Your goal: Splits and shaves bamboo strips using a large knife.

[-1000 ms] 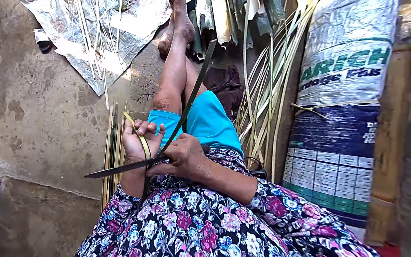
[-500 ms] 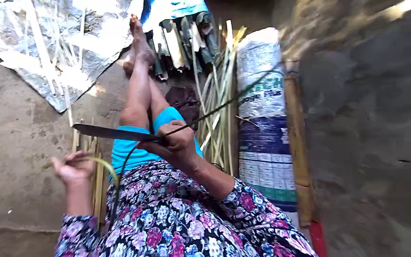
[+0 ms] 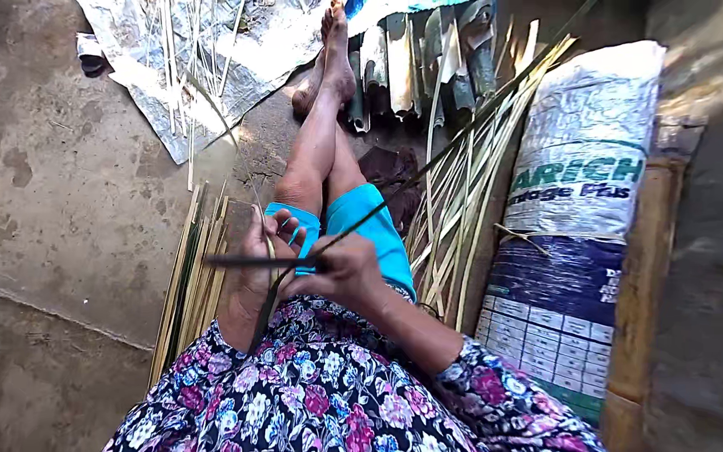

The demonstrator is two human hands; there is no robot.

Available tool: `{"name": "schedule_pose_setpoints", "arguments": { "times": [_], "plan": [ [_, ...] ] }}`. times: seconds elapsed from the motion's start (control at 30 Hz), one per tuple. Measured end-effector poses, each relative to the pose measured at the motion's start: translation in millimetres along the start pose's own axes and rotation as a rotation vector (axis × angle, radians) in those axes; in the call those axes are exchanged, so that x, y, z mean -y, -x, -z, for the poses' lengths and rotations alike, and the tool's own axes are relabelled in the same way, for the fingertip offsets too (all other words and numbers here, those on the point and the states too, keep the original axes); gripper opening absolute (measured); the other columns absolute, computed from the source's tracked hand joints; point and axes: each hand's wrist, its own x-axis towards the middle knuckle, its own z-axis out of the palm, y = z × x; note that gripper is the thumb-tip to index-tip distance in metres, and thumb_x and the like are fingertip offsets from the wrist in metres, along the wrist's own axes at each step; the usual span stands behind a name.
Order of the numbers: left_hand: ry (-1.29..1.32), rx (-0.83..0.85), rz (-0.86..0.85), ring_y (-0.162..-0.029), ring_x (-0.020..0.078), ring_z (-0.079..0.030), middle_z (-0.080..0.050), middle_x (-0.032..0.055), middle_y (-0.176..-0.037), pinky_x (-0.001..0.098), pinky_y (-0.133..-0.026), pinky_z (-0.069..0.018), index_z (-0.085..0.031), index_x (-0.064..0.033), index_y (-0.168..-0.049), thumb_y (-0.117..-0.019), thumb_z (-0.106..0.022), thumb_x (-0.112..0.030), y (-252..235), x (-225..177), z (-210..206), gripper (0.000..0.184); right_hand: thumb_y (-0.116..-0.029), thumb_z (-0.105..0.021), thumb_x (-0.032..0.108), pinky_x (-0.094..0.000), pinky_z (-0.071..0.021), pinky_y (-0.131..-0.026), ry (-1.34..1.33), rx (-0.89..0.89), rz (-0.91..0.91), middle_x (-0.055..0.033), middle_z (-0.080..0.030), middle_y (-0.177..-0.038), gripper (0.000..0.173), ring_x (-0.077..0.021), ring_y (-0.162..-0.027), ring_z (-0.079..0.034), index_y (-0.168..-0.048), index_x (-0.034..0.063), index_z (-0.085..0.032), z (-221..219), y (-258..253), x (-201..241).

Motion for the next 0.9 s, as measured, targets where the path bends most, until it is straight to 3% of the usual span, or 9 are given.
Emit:
{"name": "schedule_pose_setpoints", "arguments": {
  "times": [0.1,0.2,0.3,0.37,0.57,0.67,0.77,0.83,0.9],
  "plan": [
    [0.176,-0.217,0.071,-0.068,0.0119,-0.068,-0.063,-0.0023,-0.066,0.0308,-0.075,-0.0589,-0.054,-0.0192,-0.065,-0.1098,-0.022,-0.052,-6,-2,-10,0.064,-0.0916,-0.059,0.067,-0.0375,-0.0426,-0.057,0.128,0.020,0.134,-0.0054,-0.058,-0.054,0.063,-0.0176,-0.049,-0.054,-0.067,0.0089,-0.063,-22,17,6],
    [0.245,-0.185,0.088,-0.062,0.0122,-0.066,-0.059,-0.0025,-0.059,0.0314,-0.076,-0.0599,-0.053,-0.0184,-0.064,-0.1096,-0.021,-0.053,-8,-3,-8,0.066,-0.0945,-0.063,0.059,-0.0366,-0.0451,-0.066,0.180,-0.020,0.249,-0.0039,-0.062,-0.059,0.052,-0.0160,-0.053,-0.056,-0.074,0.0114,-0.068,-23,16,7],
    [0.216,-0.126,0.075,-0.043,0.0081,-0.049,-0.044,-0.0058,-0.047,0.0239,-0.056,-0.0534,-0.046,-0.0183,-0.060,-0.1093,-0.020,-0.054,-10,-1,-6,0.066,-0.0950,-0.064,0.056,-0.0365,-0.0457,-0.069,0.226,-0.042,0.303,-0.0033,-0.060,-0.058,0.051,-0.0167,-0.053,-0.056,-0.070,0.0113,-0.064,-25,16,5],
    [0.180,-0.143,0.000,-0.039,0.0054,-0.045,-0.041,-0.0074,-0.046,0.0198,-0.048,-0.0480,-0.046,-0.0186,-0.062,-0.1097,-0.024,-0.053,-16,-7,0,0.063,-0.0954,-0.064,0.054,-0.0370,-0.0456,-0.070,0.248,-0.063,0.307,-0.0037,-0.057,-0.056,0.051,-0.0176,-0.053,-0.055,-0.068,0.0110,-0.061,-22,14,6],
    [0.190,-0.419,-0.387,-0.040,0.0055,-0.044,-0.037,-0.0086,-0.046,0.0216,-0.051,-0.0482,-0.039,-0.0215,-0.064,-0.1095,-0.010,-0.053,-59,-70,82,0.063,-0.0910,-0.077,0.038,-0.0343,-0.0493,-0.084,0.194,-0.315,0.153,-0.0018,-0.063,-0.064,0.039,-0.0091,-0.063,-0.060,-0.070,0.0084,-0.062,34,-9,-4],
    [-0.058,-0.016,-0.353,-0.062,0.0047,-0.063,-0.060,-0.0095,-0.061,0.0244,-0.066,-0.0566,-0.057,-0.0254,-0.065,-0.0997,-0.004,-0.072,-48,-55,58,0.079,-0.0887,-0.079,0.037,-0.0342,-0.0489,-0.080,0.167,-0.301,0.194,-0.0013,-0.060,-0.058,0.041,-0.0089,-0.057,-0.056,-0.066,0.0082,-0.061,23,-25,-7],
    [-0.311,0.384,-0.150,-0.105,0.0123,-0.067,-0.073,-0.0066,-0.103,0.0370,-0.092,-0.0553,-0.068,-0.0288,-0.069,-0.0879,-0.013,-0.088,-20,-26,24,0.083,-0.0887,-0.080,0.033,-0.0378,-0.0514,-0.070,0.196,-0.309,0.179,-0.0096,-0.063,-0.065,0.040,-0.0160,-0.061,-0.060,-0.072,0.0012,-0.063,28,-48,-15],
    [-0.228,0.433,0.010,-0.113,0.0186,-0.067,-0.074,0.0022,-0.113,0.0414,-0.099,-0.0535,-0.073,-0.0200,-0.080,-0.0994,-0.027,-0.073,-6,-12,22,0.073,-0.0896,-0.079,0.034,-0.0380,-0.0525,-0.066,0.210,-0.344,0.116,-0.0092,-0.066,-0.067,0.038,-0.0136,-0.062,-0.062,-0.077,0.0007,-0.066,46,-65,-20],
    [-0.134,0.378,0.043,-0.112,0.0199,-0.066,-0.071,0.0056,-0.114,0.0400,-0.100,-0.0522,-0.069,-0.0154,-0.088,-0.1094,-0.029,-0.038,4,-6,18,0.050,-0.0908,-0.077,0.039,-0.0396,-0.0515,-0.066,0.205,-0.281,0.004,-0.0062,-0.068,-0.069,0.036,-0.0121,-0.063,-0.063,-0.081,0.0040,-0.071,55,-70,-16]
  ]
}}
